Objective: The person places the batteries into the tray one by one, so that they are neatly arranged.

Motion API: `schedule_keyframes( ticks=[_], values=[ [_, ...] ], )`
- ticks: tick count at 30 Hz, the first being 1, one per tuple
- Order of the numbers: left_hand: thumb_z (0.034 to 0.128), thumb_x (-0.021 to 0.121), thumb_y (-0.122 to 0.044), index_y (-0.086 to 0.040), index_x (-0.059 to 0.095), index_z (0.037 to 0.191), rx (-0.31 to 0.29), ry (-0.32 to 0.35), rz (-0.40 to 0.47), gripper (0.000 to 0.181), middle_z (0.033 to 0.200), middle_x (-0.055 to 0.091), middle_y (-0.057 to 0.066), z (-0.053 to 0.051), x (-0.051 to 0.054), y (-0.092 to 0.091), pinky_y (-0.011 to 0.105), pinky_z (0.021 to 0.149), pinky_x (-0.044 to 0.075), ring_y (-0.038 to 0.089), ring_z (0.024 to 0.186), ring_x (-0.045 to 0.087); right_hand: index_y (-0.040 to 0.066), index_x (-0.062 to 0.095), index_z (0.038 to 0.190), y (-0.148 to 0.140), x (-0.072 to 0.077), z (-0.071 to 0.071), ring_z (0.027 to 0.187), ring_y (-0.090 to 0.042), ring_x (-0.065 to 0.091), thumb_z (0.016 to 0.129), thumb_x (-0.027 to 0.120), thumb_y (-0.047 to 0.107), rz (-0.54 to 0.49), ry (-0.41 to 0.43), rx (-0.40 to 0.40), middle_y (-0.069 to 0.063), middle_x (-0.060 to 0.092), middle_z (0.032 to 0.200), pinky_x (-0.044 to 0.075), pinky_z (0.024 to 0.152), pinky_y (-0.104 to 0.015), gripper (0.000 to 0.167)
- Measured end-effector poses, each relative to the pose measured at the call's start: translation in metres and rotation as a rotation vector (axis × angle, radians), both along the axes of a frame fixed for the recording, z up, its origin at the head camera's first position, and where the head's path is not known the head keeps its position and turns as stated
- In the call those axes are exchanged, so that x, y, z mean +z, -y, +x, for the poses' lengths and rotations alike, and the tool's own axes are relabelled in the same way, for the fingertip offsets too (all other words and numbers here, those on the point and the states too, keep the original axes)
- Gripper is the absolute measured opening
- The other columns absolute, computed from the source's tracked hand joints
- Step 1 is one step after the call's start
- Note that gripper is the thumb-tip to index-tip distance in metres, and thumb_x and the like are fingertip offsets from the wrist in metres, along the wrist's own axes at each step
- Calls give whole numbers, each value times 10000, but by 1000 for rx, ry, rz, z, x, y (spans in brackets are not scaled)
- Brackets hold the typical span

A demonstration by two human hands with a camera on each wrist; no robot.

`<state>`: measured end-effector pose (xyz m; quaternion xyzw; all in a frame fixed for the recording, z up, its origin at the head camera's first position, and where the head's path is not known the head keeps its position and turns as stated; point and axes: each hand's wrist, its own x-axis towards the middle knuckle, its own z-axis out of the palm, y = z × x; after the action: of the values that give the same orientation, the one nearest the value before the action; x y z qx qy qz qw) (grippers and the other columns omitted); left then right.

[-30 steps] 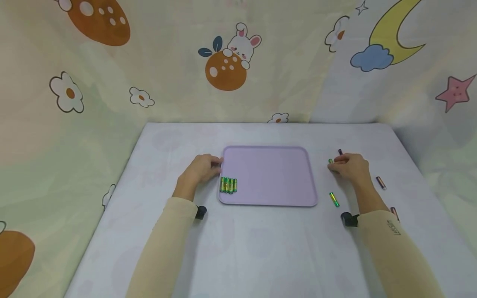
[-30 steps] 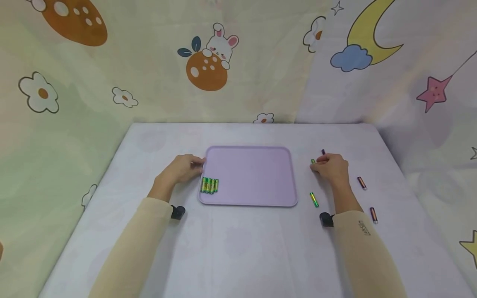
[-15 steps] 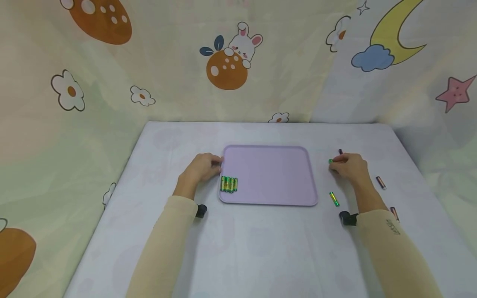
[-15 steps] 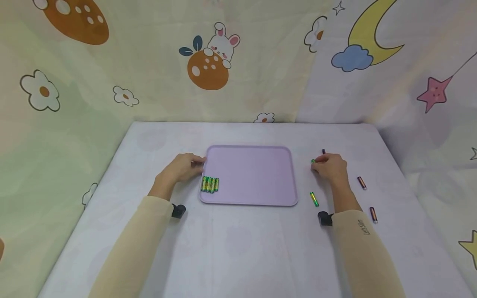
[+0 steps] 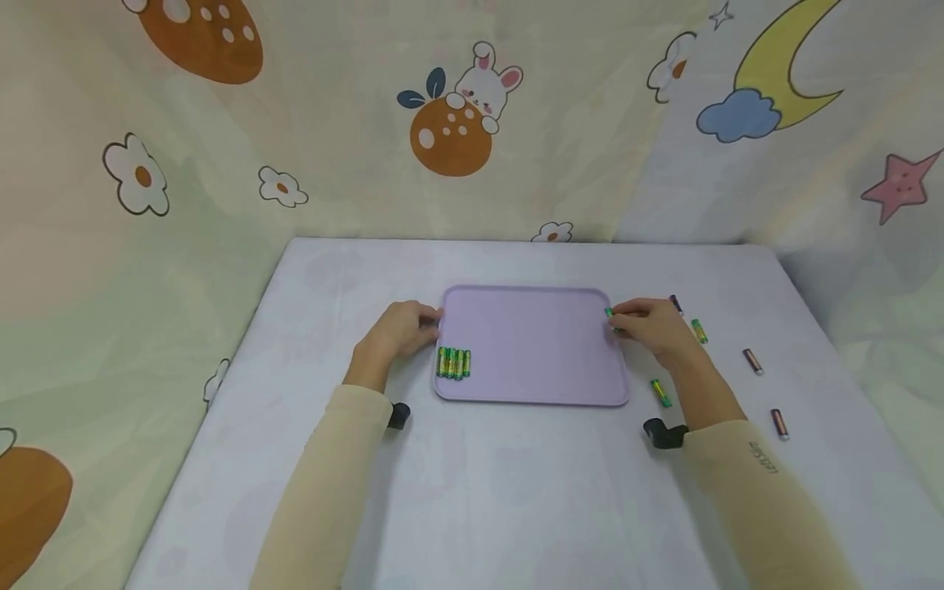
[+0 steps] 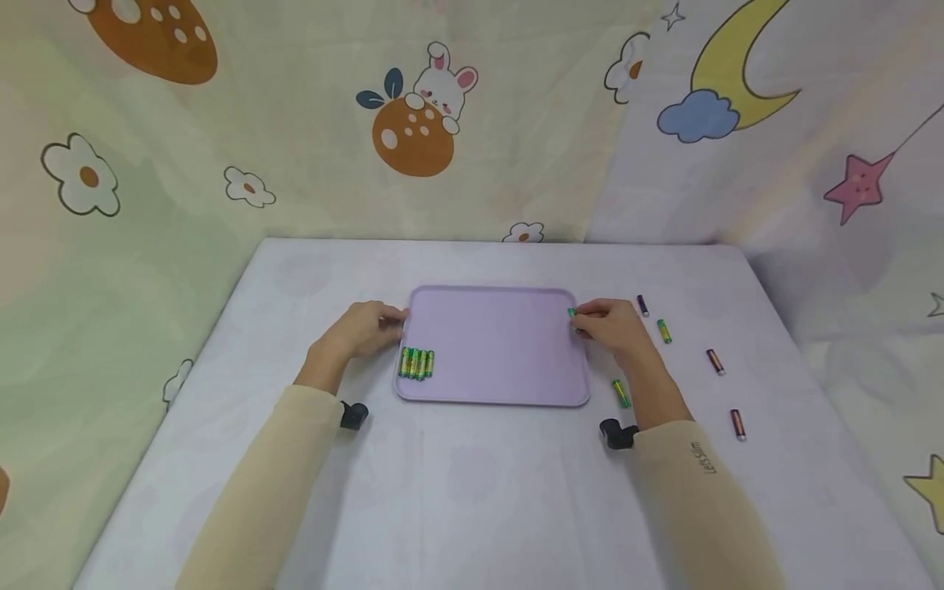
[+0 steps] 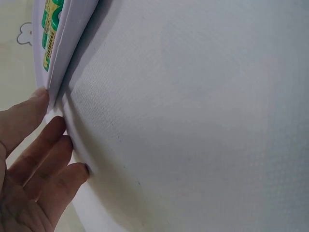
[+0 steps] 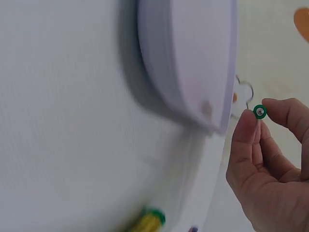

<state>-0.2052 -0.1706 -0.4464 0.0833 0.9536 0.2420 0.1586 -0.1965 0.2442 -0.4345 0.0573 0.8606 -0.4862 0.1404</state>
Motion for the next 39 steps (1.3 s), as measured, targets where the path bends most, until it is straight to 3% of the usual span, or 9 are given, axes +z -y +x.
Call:
schedule_keyframes(
  ticks=[6, 13, 27, 39],
  values=[
    [1011, 661, -236, -132, 586, 1460, -7, -1, -2, 467, 1511, 562, 85, 0, 2, 0, 451, 1249, 324, 300, 1468, 436, -43, 625, 1307, 36, -6, 5, 950, -142, 669, 969, 697, 196, -36, 20, 27, -169, 671, 1226, 563, 882, -232, 420],
    [1011, 659, -239, -125, 585, 1460, -12, 7, -12, 470, 1508, 562, 96, 0, 3, 0, 448, 1245, 334, 303, 1462, 444, -8, 671, 1239, 71, -22, 11, 897, -184, 696, 967, 692, 223, 28, -28, 114, -116, 762, 1044, 533, 843, -283, 357],
    [1005, 662, -229, -108, 597, 1447, -16, -12, -13, 463, 1498, 569, 116, 0, 3, 0, 462, 1237, 345, 322, 1451, 456, 65, 718, 1131, 160, -25, 36, 799, -164, 687, 915, 711, 194, 4, -43, 170, -35, 760, 920, 541, 764, -290, 252],
    [1005, 660, -226, -109, 593, 1451, -22, -14, -15, 466, 1507, 563, 100, 1, 3, 1, 467, 1242, 335, 320, 1457, 450, 70, 707, 1123, 185, -28, 39, 765, -133, 690, 917, 730, 210, 26, -49, 183, -5, 748, 882, 544, 797, -304, 250]
  ],
)
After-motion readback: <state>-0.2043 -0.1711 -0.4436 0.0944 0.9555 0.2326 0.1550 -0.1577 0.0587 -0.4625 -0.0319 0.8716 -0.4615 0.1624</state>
